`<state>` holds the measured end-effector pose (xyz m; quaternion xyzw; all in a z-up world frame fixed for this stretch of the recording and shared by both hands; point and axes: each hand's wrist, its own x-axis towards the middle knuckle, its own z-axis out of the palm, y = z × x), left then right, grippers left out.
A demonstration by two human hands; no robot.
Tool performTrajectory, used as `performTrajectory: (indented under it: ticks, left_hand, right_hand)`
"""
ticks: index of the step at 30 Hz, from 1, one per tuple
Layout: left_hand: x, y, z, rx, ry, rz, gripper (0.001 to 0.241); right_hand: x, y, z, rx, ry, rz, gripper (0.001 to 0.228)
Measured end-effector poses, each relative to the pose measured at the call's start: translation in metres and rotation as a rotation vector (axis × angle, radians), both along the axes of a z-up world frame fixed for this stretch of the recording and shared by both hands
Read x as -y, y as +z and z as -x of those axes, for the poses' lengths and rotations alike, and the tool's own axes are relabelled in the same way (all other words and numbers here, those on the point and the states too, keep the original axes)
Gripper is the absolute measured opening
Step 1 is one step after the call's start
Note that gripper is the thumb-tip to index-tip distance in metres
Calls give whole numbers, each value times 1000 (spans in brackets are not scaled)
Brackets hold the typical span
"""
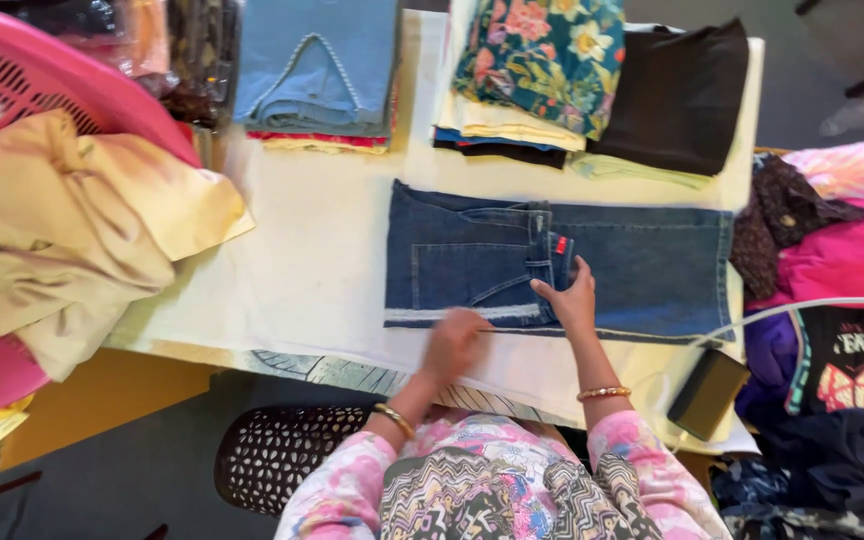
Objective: The person folds a pink floral garment, a light blue shirt, a pair of dark blue jeans, and a blue t-shirt on a table. They also handle a cream-colored shirt, unfolding it and laying it flat on the table.
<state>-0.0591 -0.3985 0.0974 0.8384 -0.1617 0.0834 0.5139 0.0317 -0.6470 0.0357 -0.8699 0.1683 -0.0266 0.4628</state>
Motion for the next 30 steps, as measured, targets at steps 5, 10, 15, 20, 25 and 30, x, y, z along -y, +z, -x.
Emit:
performTrajectory:
  ticks: [5,10,15,20,25,30]
  left_hand:
    - [55,-20,28,17,-306,-124,29]
    - [73,-20,13,221,-283,-256,50]
    - [49,-20,-33,-285,-48,-371,55]
    - [-41,-78,-57,-282,459,-279,61]
    - [-85,-150,-34,-345,477,-396,35]
    - [-89,-103,-15,-211,368,-447,20]
  right_hand:
    - [-5,12,-25,-410,51,-340,58]
    - [-48,87,-36,-499,124,-459,34]
    - [-164,194,-45,-335,310,-854,40]
    - [-219,203,-51,-327,457,-1056,40]
    - [-182,139,-37,-337,337,-983,37]
    - [-101,64,-14,-405,-11,-1009,27]
